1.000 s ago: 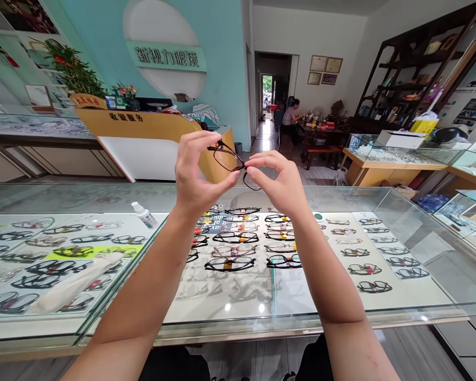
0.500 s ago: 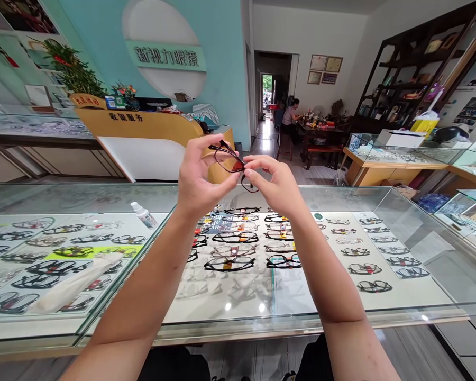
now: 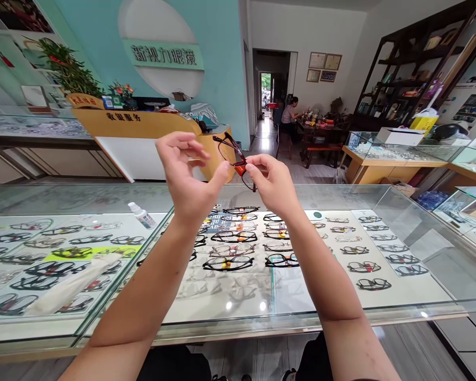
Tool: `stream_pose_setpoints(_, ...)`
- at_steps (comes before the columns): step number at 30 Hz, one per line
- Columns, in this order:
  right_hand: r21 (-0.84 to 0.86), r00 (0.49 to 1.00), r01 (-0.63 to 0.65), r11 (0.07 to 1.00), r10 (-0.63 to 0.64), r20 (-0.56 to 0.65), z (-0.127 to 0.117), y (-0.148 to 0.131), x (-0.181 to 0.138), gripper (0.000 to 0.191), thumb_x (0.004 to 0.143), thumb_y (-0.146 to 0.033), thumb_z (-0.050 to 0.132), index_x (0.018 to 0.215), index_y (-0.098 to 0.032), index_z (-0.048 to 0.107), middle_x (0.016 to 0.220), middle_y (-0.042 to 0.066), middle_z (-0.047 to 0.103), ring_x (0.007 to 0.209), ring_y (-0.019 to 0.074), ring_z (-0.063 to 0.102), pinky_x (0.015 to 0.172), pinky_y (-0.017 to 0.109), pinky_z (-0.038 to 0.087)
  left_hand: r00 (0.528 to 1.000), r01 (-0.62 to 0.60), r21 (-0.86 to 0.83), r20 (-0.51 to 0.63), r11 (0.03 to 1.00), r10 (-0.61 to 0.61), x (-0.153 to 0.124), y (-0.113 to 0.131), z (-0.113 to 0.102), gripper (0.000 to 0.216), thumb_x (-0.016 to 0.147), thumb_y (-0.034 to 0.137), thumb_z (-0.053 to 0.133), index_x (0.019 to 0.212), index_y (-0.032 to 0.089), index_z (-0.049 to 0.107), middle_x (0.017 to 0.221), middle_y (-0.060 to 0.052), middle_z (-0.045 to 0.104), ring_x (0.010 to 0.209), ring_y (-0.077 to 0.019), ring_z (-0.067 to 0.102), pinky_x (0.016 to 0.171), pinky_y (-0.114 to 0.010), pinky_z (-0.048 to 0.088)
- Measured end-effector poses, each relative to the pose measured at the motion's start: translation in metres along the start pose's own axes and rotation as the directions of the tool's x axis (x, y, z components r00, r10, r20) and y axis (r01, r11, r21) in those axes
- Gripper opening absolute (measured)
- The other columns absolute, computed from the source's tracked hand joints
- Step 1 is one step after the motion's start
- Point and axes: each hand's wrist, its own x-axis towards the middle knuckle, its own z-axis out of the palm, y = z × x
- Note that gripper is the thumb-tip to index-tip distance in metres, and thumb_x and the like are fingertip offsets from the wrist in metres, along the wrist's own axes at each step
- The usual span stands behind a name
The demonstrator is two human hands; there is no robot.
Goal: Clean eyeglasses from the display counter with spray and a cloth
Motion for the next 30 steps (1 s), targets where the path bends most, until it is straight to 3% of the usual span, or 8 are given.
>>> stream_pose_setpoints(3,-0.032,0.998,0.044,0.999,-0.045,-0.043,0.002,0.001,-0.001,0.026,0.100,-0.046,0.072,0.105,-0.021,0.077,0.108,0.008,0.084,0.097,0.0223,0.077,0.087,0.038,0.062,0.984,0.121,0.062,0.123,0.991,-0.128,-0.002,0.017,-0.003,0.012,0.094,0.034,0.078,0.096,0.022,0.075,0.080,0.000,0.066,0.070,-0.0136,0.057,0.067,-0.029,0.050)
stream_pose_setpoints(6,-0.077,0.989,0.113,0.991,-0.119,-0.091,0.006,0.002,-0.002,0.020,0.102,-0.040,0.070,0.105,-0.021,0.076,0.113,0.009,0.084,0.102,0.0225,0.078,0.092,0.039,0.063,0.905,0.303,0.003,0.311,0.953,-0.289,-0.007,0.026,-0.001,0.022,0.099,0.040,0.074,0.093,0.021,0.084,0.069,0.000,0.065,0.062,-0.0124,0.051,0.059,-0.029,0.041)
stream_pose_setpoints(10,-0.201,0.955,0.222,0.954,-0.254,-0.150,0.015,0.002,-0.005,0.011,0.103,-0.030,0.067,0.104,-0.024,0.076,0.122,0.011,0.082,0.115,0.0246,0.077,0.101,0.043,0.064,0.876,0.422,-0.057,0.282,0.905,-0.391,-0.010,0.022,0.006,0.033,0.093,0.053,0.082,0.099,0.022,0.089,0.065,0.000,0.062,0.060,-0.0127,0.047,0.057,-0.030,0.037)
stream_pose_setpoints(14,-0.344,0.931,0.281,0.896,-0.341,-0.127,0.021,-0.001,-0.009,0.016,0.104,-0.024,0.064,0.110,-0.024,0.078,0.132,0.013,0.079,0.123,0.0270,0.075,0.108,0.048,0.062,0.853,0.487,-0.114,0.276,0.866,-0.444,-0.005,0.011,0.006,0.044,0.085,0.063,0.089,0.098,0.020,0.089,0.066,0.000,0.062,0.063,-0.0137,0.050,0.058,-0.029,0.039)
stream_pose_setpoints(21,-0.384,0.964,0.231,0.894,-0.264,-0.035,0.018,-0.013,-0.014,0.017,0.104,-0.024,0.061,0.103,-0.025,0.078,0.131,0.011,0.079,0.122,0.0277,0.075,0.103,0.047,0.062,0.821,0.536,-0.114,0.303,0.837,-0.484,0.003,-0.014,0.001,0.034,0.085,0.054,0.088,0.093,0.021,0.086,0.065,0.000,0.060,0.063,-0.0140,0.048,0.057,-0.029,0.035)
stream_pose_setpoints(26,-0.426,0.978,0.148,0.892,-0.196,-0.070,-0.002,-0.030,-0.014,0.019,0.099,-0.019,0.061,0.081,-0.023,0.065,0.087,0.002,0.071,0.082,0.0186,0.064,0.081,0.035,0.053,0.796,0.440,0.138,0.397,0.887,-0.457,0.003,-0.029,-0.001,0.017,0.088,0.037,0.078,0.090,0.020,0.079,0.062,0.002,0.054,0.060,-0.0133,0.045,0.060,-0.029,0.036)
stream_pose_setpoints(28,-0.430,0.991,0.120,0.895,-0.131,0.004,-0.012,-0.037,-0.014,0.022,0.096,-0.014,0.060,0.076,-0.023,0.061,0.075,-0.001,0.062,0.071,0.0160,0.055,0.075,0.034,0.047,0.748,0.357,0.307,0.472,0.882,-0.467,0.001,-0.041,0.004,0.014,0.088,0.033,0.075,0.089,0.020,0.078,0.062,0.001,0.057,0.061,-0.0149,0.049,0.063,-0.031,0.038)
stream_pose_setpoints(30,-0.433,0.993,0.095,0.897,-0.057,0.099,-0.020,-0.045,-0.014,0.024,0.092,-0.012,0.064,0.071,-0.023,0.058,0.066,-0.003,0.054,0.064,0.0145,0.045,0.070,0.035,0.041,0.662,0.283,0.453,0.546,0.845,-0.514,-0.003,-0.060,0.014,0.013,0.087,0.032,0.075,0.088,0.020,0.079,0.067,-0.002,0.063,0.068,-0.0188,0.057,0.068,-0.032,0.041)
